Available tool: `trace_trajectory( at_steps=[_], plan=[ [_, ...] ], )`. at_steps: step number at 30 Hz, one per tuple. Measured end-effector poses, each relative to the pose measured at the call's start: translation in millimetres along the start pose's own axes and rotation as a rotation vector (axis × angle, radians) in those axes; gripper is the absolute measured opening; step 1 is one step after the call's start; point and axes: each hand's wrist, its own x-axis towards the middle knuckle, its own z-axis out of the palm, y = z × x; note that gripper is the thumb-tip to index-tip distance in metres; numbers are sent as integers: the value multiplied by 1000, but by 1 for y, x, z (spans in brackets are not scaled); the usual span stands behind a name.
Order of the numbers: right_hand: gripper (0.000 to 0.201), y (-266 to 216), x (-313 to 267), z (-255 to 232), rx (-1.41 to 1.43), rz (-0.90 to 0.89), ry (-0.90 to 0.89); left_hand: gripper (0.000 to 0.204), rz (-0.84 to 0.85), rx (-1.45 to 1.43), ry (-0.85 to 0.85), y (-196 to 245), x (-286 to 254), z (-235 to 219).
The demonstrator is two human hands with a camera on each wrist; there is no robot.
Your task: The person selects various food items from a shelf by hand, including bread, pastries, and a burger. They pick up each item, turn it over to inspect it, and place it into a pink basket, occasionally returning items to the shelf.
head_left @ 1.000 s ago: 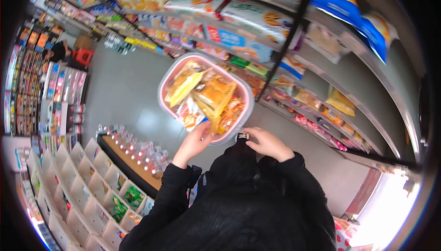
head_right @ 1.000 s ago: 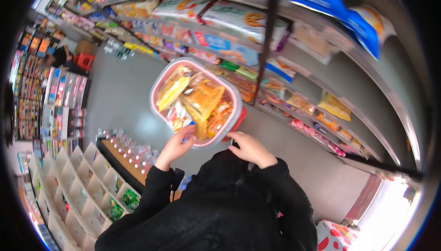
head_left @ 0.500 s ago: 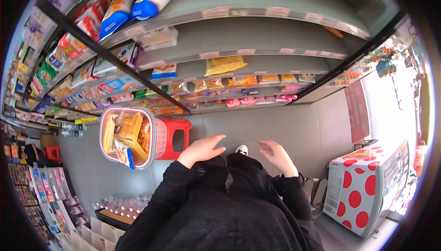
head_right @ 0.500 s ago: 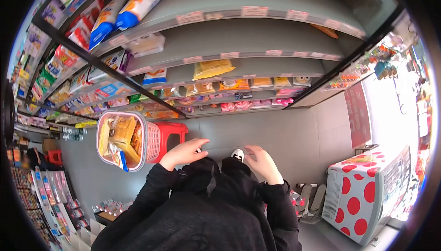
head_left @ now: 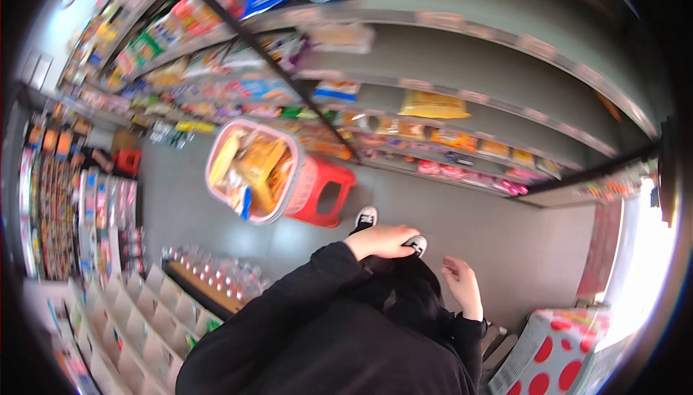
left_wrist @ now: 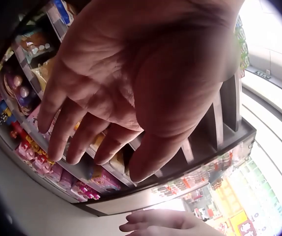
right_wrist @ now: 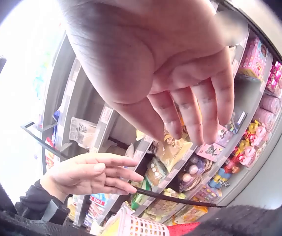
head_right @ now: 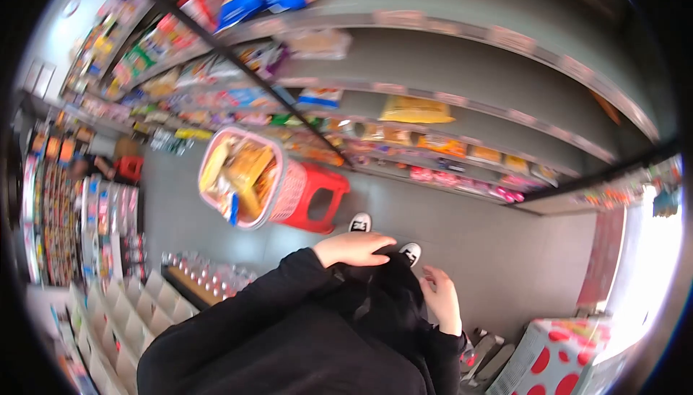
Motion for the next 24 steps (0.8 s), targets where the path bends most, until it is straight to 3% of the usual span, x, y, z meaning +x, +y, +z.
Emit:
trace_trajectory(
  at_steps=[5, 10, 14, 16, 19, 21, 22, 24],
  plan=[
    [28, -38, 46, 32, -28, -20, -160, 45, -75, -84, 330, -51, -57, -31],
    [28, -94, 108, 83, -220, -184, -266, 42, -229, -471, 897, -132, -135, -58],
    [28, -147, 155, 151, -243, -273, -406, 40, -472, -439, 1339, -206, -202, -79],
    [29, -167, 179, 190, -249, -298, -488, 38, -618, -237, 1542, -239, -234, -94],
    [34, -206, 214, 253, -226, -354, -653, 39, -752, -141, 1670, -299, -279, -109],
    [40, -212, 243, 305, -193, -387, -673, 40, -929, 120, 1802, -356, -305, -105],
    [44, -207, 260, 336, -200, -439, -652, 40, -925, 116, 1802, -374, -315, -106],
    [52, -222, 282, 381, -215, -450, -642, 44, -1103, -276, 1627, -404, -333, -106]
  ],
)
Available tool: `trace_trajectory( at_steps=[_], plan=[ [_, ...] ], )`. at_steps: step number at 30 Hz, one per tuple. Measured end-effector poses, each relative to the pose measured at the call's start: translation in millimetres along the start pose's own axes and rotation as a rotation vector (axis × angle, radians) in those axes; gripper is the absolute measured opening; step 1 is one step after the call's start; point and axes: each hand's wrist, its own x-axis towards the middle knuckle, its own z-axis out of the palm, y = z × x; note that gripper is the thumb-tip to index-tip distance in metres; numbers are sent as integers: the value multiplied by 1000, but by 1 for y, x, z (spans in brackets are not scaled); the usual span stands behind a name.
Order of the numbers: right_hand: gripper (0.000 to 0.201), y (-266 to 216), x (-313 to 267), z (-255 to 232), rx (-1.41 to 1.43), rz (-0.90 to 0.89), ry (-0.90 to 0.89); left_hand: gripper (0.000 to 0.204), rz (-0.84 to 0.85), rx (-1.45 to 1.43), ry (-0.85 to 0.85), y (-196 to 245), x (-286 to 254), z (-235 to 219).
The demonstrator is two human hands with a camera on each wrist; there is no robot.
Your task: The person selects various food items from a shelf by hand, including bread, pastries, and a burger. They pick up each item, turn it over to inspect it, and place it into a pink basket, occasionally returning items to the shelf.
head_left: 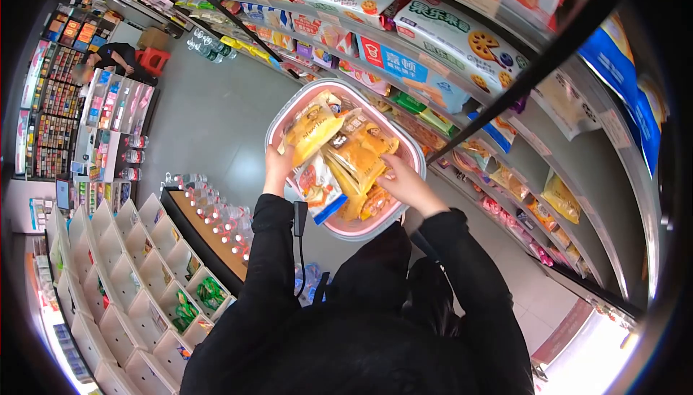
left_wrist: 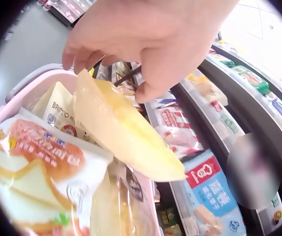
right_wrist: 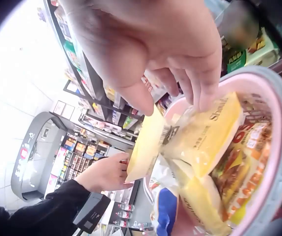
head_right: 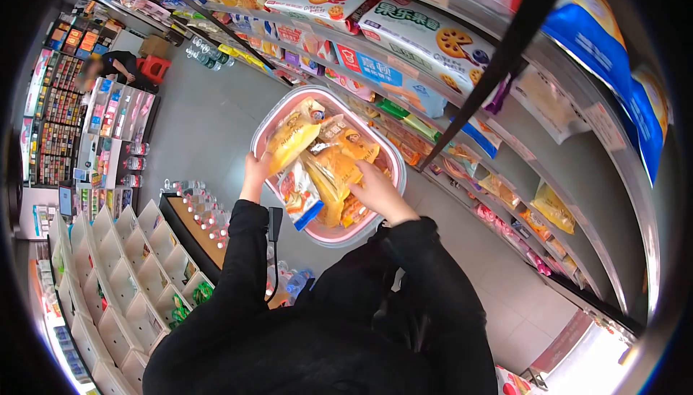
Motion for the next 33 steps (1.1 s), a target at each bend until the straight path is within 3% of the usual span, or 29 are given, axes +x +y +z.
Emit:
trace_trajectory(
  at_steps=[2, 4, 5, 6, 7, 9, 10, 12, 15, 16, 17, 18, 22, 24, 25, 26, 28, 30, 31, 33],
  plan=[
    [56, -14, 43, 13, 7, 35, -11, 44, -14, 23, -6, -24, 21, 3],
    [60, -16, 79, 31, 239, 138, 8, 42, -375, -230, -428, -19, 29, -8],
    [60, -19, 91, 36, 240, 139, 13, 41, -466, -358, -546, -16, 30, -12],
    [61, -23, 102, 40, 278, 168, 23, 41, -461, -357, -551, -12, 28, -13],
    [62, -24, 112, 44, 313, 198, 36, 40, -504, -596, -580, -9, 25, -11],
    [57, -12, 128, 61, 153, 85, 64, 36, -632, -971, -704, -8, 18, -3],
    [50, -14, 128, 62, 255, 62, -37, 34, -719, -971, -677, -2, 13, -4],
    [44, 4, 133, 87, 411, -108, 36, 35, -735, -1128, -707, -26, 14, 9],
    [47, -40, 102, 59, 367, 27, 38, 35, -593, -1124, -679, -10, -3, 1],
    [57, -43, 95, 56, 261, 31, 63, 34, -561, -1120, -677, -3, -10, -4],
    [58, -48, 85, 52, 351, -6, 96, 35, -444, -1112, -638, 7, -21, -10],
    [56, -53, 73, 46, 380, -28, 115, 36, -323, -1105, -588, 17, -32, -19],
    [44, -61, 6, 9, 381, -114, 91, 42, -242, -1149, -545, 65, -88, -44],
    [40, -56, -40, -14, 484, -36, -7, 50, 53, -1052, -558, 79, -118, -46],
    [39, -43, -65, -15, 562, -96, 70, 50, 76, -1057, -580, 84, -133, -43],
    [38, -34, -91, -19, 636, -161, 148, 60, 180, -968, -634, 89, -148, -40],
    [39, -30, -140, -42, 691, -57, 171, 70, 321, -888, -712, 113, -180, -28],
    [45, -23, -225, -59, 812, 69, 268, 79, 338, -818, -977, 141, -223, -16],
    [48, -23, -261, -67, 827, 93, 279, 79, 370, -816, -1011, 155, -245, -9],
    [51, -17, -327, -73, 845, 104, 335, 77, 414, -777, -1306, 181, -289, 7]
  ],
)
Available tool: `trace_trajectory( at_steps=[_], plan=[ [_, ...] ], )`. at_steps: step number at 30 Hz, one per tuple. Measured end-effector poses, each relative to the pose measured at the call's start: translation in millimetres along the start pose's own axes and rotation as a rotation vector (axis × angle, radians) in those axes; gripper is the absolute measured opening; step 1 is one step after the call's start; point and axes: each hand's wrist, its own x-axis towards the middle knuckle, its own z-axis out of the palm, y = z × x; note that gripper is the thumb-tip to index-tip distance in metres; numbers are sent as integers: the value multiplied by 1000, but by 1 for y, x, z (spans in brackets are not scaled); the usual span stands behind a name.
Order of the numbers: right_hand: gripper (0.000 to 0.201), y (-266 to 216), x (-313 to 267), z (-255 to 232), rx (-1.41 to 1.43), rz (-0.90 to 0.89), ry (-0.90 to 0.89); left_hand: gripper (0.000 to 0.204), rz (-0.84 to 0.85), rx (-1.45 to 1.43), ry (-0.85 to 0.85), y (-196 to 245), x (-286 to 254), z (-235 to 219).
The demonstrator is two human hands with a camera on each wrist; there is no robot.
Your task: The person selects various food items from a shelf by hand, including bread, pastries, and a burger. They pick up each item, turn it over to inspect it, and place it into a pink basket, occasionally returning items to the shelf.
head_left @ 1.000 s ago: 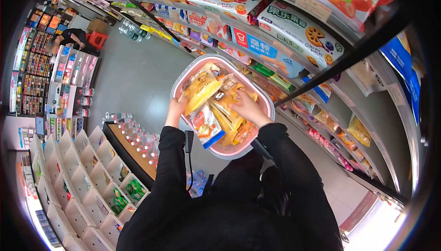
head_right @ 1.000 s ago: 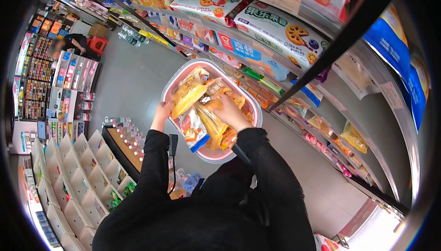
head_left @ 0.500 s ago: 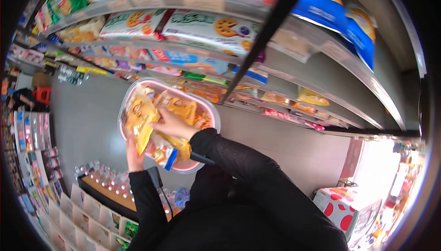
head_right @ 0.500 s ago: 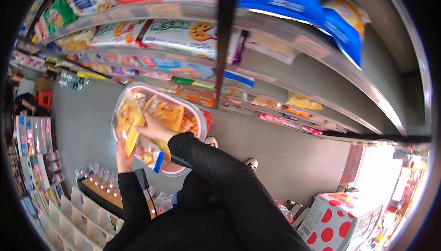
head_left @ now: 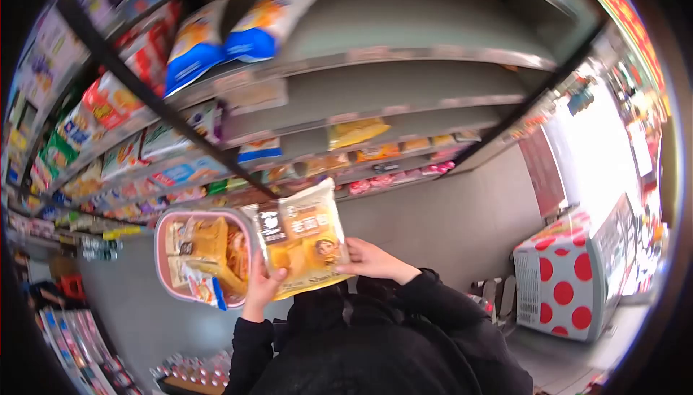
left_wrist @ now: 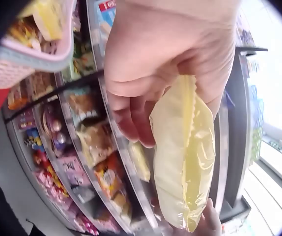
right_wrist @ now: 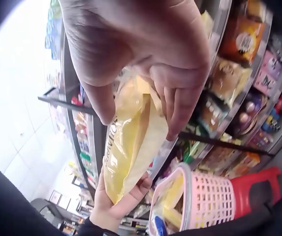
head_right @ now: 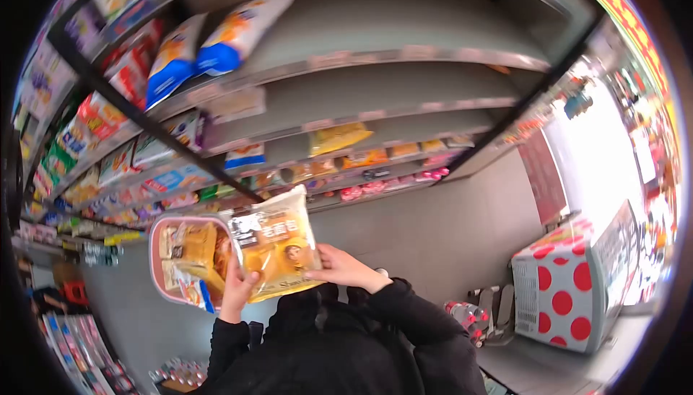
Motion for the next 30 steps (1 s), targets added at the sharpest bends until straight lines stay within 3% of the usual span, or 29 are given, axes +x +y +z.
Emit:
trace_trajectory(
  at_steps=[4, 7, 10, 12, 14, 15, 18, 26, 30],
  plan=[
    [49, 11, -108, -49, 15, -88, 203, 71, -116, -80, -332, -2, 21, 99],
    [44, 19, -170, -75, 64, -144, 321, 70, -145, -87, -484, -1, 31, 168],
    [41, 19, -213, -91, 81, -145, 536, 68, -231, -107, -621, -4, 39, 217],
    [42, 27, -230, -105, 104, -185, 566, 68, -274, -112, -636, -5, 44, 239],
    [44, 28, -240, -115, 98, -255, 631, 64, -304, -96, -745, -7, 52, 256],
    [44, 29, -241, -120, 110, -248, 608, 64, -311, -88, -720, -10, 57, 261],
    [43, 32, -238, -134, 101, -253, 757, 60, -355, -154, -795, -14, 74, 272],
    [41, 13, -194, -216, 152, -92, 810, 58, -422, -252, -704, -32, 147, 289],
    [41, -8, -156, -258, 167, -146, 770, 53, -297, -87, -636, -35, 196, 295]
  ],
)
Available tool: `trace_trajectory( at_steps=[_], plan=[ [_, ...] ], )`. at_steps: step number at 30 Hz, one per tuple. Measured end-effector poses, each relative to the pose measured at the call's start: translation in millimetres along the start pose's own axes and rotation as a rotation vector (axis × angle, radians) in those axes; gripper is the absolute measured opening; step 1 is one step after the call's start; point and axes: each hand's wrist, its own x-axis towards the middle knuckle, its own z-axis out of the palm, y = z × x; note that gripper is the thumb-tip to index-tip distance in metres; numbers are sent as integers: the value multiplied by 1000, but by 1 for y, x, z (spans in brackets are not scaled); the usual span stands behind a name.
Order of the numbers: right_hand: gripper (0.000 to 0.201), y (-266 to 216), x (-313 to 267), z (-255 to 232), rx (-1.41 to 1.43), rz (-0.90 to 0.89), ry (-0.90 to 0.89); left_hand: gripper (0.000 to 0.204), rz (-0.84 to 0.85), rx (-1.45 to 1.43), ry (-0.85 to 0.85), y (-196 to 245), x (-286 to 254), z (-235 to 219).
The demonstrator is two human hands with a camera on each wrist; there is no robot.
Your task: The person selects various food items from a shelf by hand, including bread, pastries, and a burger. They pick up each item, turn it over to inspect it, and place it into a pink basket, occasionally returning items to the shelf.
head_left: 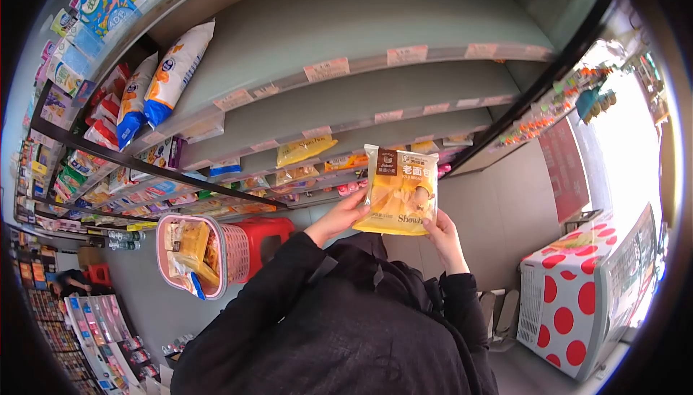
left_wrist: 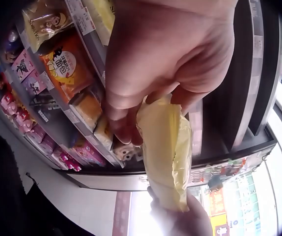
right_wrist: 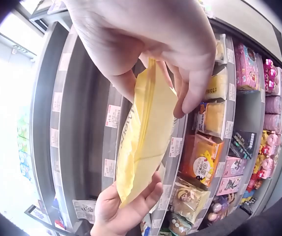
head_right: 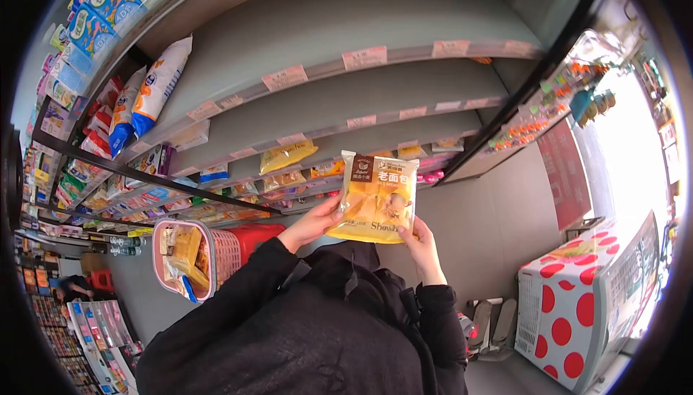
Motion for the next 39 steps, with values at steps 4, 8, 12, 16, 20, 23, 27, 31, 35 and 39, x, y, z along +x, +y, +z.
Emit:
trace_trajectory(
  at_steps=[4, 8, 12, 16, 20, 23, 27, 31, 35, 39],
  plan=[
    [41, -12, 66, 3, -25, -56, -51, 50, 27, 19, 64, 7, 39, -35],
    [43, -4, 135, 9, -211, -173, -58, 47, 37, 24, 241, 2, 77, -77],
    [42, -10, 201, 18, -307, -223, -72, 30, 70, -99, 436, 6, 107, -107],
    [27, -14, 250, 25, -605, -363, -18, 21, 98, -29, 625, -27, 123, -136],
    [21, -21, 260, 25, -805, -350, -32, 20, -262, 1026, 658, 26, 129, -83],
    [21, -22, 260, 29, -1030, -364, 12, 34, -117, 1208, 623, 33, 120, -47],
    [22, -4, 271, 23, -999, -458, -80, 38, 100, 1413, 841, 13, 122, -32],
    [28, -8, 264, 28, -1066, -485, -192, 44, -99, 1485, 889, 9, 121, -39],
    [40, -16, 263, 18, -1147, -454, -371, 52, 61, 1435, 911, 7, 104, -32],
    [44, -23, 228, 8, -1078, -795, -225, 57, 164, 1284, 970, 25, 53, -15]
  ],
)
